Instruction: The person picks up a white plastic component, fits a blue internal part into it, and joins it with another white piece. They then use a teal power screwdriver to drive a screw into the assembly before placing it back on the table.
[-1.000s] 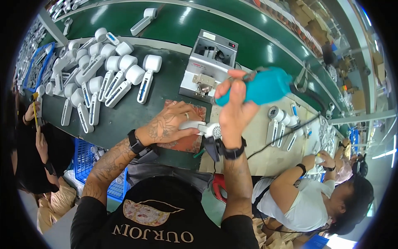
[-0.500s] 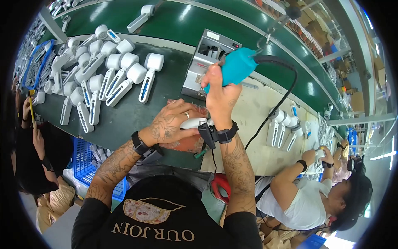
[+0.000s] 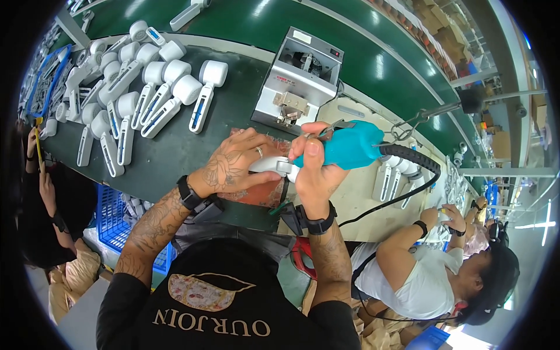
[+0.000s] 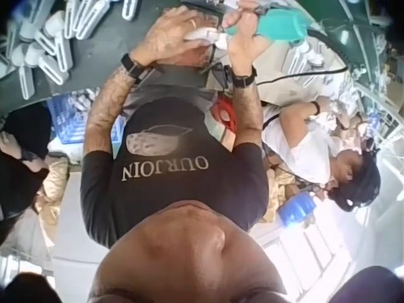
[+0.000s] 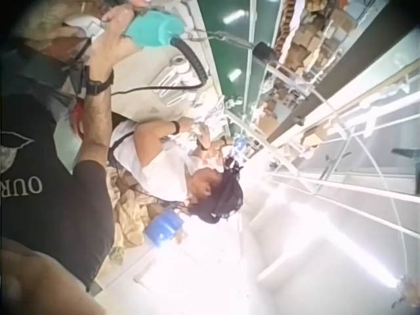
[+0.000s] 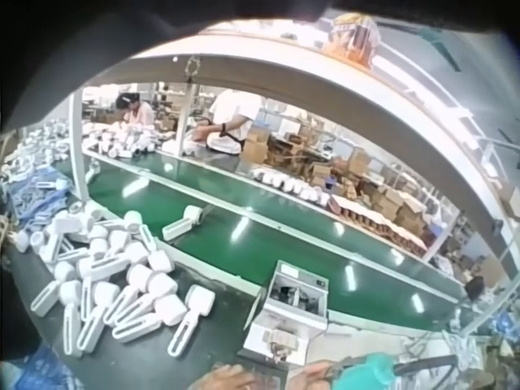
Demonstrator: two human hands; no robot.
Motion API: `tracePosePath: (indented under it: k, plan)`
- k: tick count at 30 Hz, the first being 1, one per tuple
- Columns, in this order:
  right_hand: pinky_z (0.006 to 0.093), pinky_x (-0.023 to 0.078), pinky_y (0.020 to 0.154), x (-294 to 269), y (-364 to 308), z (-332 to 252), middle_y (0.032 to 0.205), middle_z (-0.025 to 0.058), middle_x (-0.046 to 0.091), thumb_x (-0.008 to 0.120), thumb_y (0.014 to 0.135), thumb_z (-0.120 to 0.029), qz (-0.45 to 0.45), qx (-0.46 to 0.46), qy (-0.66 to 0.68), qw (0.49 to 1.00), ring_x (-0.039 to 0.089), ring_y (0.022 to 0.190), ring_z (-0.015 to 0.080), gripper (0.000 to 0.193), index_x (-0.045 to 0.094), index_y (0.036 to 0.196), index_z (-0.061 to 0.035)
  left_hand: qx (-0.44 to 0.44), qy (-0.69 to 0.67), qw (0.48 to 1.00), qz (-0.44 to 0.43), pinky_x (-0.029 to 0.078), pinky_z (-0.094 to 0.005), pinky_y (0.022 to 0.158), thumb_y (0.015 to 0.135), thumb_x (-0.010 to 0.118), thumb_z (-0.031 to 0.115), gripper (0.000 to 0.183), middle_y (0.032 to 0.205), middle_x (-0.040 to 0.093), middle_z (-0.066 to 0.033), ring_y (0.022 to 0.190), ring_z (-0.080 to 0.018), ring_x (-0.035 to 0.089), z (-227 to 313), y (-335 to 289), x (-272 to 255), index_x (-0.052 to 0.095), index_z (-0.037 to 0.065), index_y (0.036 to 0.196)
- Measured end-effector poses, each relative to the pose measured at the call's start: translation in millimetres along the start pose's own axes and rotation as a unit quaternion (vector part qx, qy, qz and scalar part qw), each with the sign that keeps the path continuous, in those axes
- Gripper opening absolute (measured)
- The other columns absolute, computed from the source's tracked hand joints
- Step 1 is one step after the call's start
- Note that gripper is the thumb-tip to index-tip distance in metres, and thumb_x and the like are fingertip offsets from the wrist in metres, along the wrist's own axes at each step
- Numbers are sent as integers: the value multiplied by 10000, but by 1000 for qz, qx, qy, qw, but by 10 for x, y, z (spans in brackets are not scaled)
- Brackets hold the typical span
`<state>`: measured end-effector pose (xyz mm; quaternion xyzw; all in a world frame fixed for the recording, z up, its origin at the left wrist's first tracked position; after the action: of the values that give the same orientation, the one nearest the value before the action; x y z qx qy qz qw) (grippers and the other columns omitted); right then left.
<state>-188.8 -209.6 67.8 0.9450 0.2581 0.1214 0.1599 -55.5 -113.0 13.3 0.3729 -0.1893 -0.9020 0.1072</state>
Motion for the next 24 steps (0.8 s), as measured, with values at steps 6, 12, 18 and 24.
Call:
tracePosePath:
  k: [6,12,18,24]
  plan:
    - [321,461,585,-55,-31,113,728,72,558,648,979,-450,-9,1,-8,1000,554,626,182,492,531,1060,21,0,0,1000,-10,508,-414,889,809,788,381,415,1135,650,-66,998,-295,608,23,13,-2,702,104,1106]
    - [336,454,601,24,-23,-88,718,73,542,635,967,-520,26,1,-3,1000,540,633,190,560,527,1068,20,7,-5,1000,-2,451,-416,882,835,752,353,489,1069,628,-51,981,-266,562,-6,4,5,634,121,1249]
    - [340,410,583,112,-63,-114,702,65,512,621,954,-579,11,26,39,999,504,620,188,623,519,1089,21,49,18,999,10,458,-414,855,859,725,271,355,1040,617,-56,965,-273,567,-9,-9,-4,642,113,1166]
    - [345,408,580,160,-80,-126,699,67,510,607,962,-576,11,15,37,999,502,616,194,611,516,1090,15,82,1,996,42,497,-420,843,839,743,174,195,1034,643,-63,965,-288,608,18,-46,-35,687,86,1004]
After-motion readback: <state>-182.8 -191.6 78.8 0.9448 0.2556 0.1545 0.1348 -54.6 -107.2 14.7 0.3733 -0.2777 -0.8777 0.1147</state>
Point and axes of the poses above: each hand's wrist, its own y-axis towards the middle knuckle, its own x-axis out of the palm, z = x × y, the point moved 3 cm from there along y, towards the middle knuckle
